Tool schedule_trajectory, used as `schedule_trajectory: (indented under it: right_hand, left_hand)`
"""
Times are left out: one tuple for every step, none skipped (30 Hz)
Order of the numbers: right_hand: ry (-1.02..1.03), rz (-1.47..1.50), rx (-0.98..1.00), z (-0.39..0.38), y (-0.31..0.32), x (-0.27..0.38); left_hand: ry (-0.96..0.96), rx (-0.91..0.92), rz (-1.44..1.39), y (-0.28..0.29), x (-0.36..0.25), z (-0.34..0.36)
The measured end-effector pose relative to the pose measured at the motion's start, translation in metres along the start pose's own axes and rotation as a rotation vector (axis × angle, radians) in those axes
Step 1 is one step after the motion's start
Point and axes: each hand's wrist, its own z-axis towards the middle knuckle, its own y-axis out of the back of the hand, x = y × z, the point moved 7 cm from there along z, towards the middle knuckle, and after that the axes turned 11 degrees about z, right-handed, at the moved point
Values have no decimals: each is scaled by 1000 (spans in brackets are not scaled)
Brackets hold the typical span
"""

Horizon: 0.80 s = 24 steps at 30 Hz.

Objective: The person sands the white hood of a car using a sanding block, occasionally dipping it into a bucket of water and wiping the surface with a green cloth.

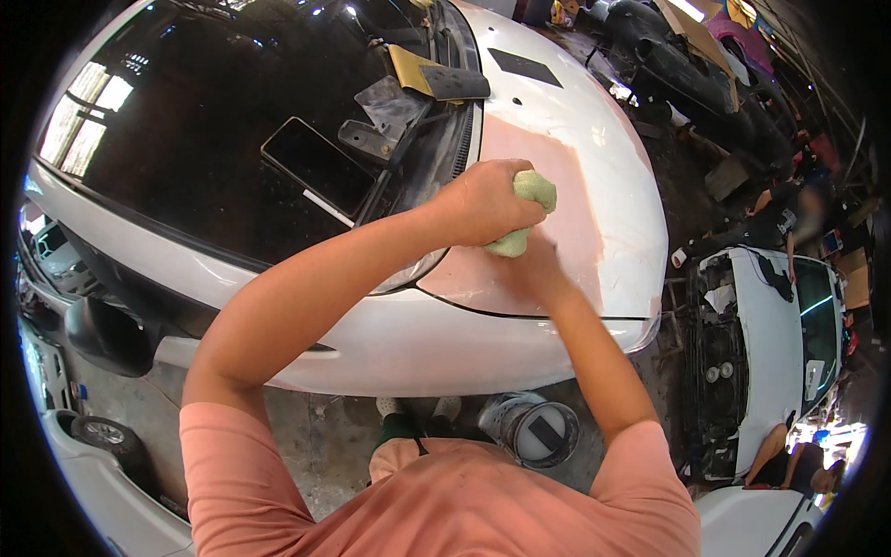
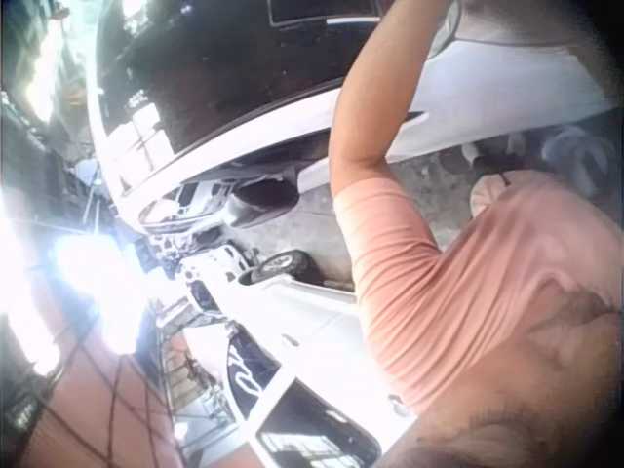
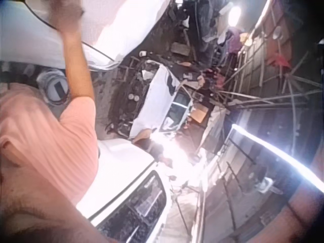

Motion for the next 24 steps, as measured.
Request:
schedule_trajectory:
  right_hand:
    - [57,-14,13,-6,-4,12]
    - [115,-26,22,-11,-8,26]
    - [203,-164,65,-8,-9,17]
    - [278,-306,96,-6,-6,11]
    - [-159,34,105,11,13,-2]
    - [-87,-56,63,11,14,-14]
    - [-15,-164,6,8,19,-33]
    - [72,-248,-25,17,15,-22]
    - [174,-196,-1,-1,0,-3]
    - [352,-307,47,-17,-22,23]
    - [387,-264,40,-20,-19,39]
    - [422,-220,33,-21,-17,51]
    - [322,-255,33,-15,-13,36]
    - [226,-305,29,-2,2,15]
    - [130,-354,25,5,11,0]
    - [143,-359,18,4,5,4]
    - [154,-366,11,-4,-5,13]
    - [166,-372,5,-13,-17,24]
    - [352,-386,-7,-30,-30,50]
    - [310,-356,7,-28,-27,55]
    - [268,-326,21,-25,-24,60]
    - [223,-297,30,-24,-23,59]
    - [85,-346,76,-18,-17,40]
    - [16,-378,59,-15,-16,36]
  left_hand:
    - [-2,-9,-6,-1,3,0]
    - [-3,-19,-12,0,6,0]
    - [-4,-29,-18,0,10,0]
    - [19,12,-41,-1,7,0]
    - [48,45,-62,3,5,-1]
    - [76,77,-83,4,5,-2]
    - [37,93,-153,3,1,0]
    - [29,91,-219,5,10,-5]
    - [20,88,-285,8,18,-7]
    - [6,76,-332,11,23,-7]
    - [-7,66,-382,12,28,-8]
    - [-20,55,-432,12,32,-7]
    - [-42,10,-421,17,32,-8]
    - [-58,-31,-383,20,30,-7]
    - [-73,-73,-344,23,27,-6]
    - [-77,-125,-301,30,29,-7]
    - [-69,-147,-273,34,29,-11]
    - [-60,-164,-262,33,34,-11]
    - [-61,-167,-257,30,33,-9]
    - [-54,-180,-249,29,32,-10]
    - [-71,-167,-241,28,31,-12]
    - [-66,-146,-226,25,33,-12]
    - [-61,-125,-211,22,35,-13]
    - [-57,-103,-197,19,37,-13]
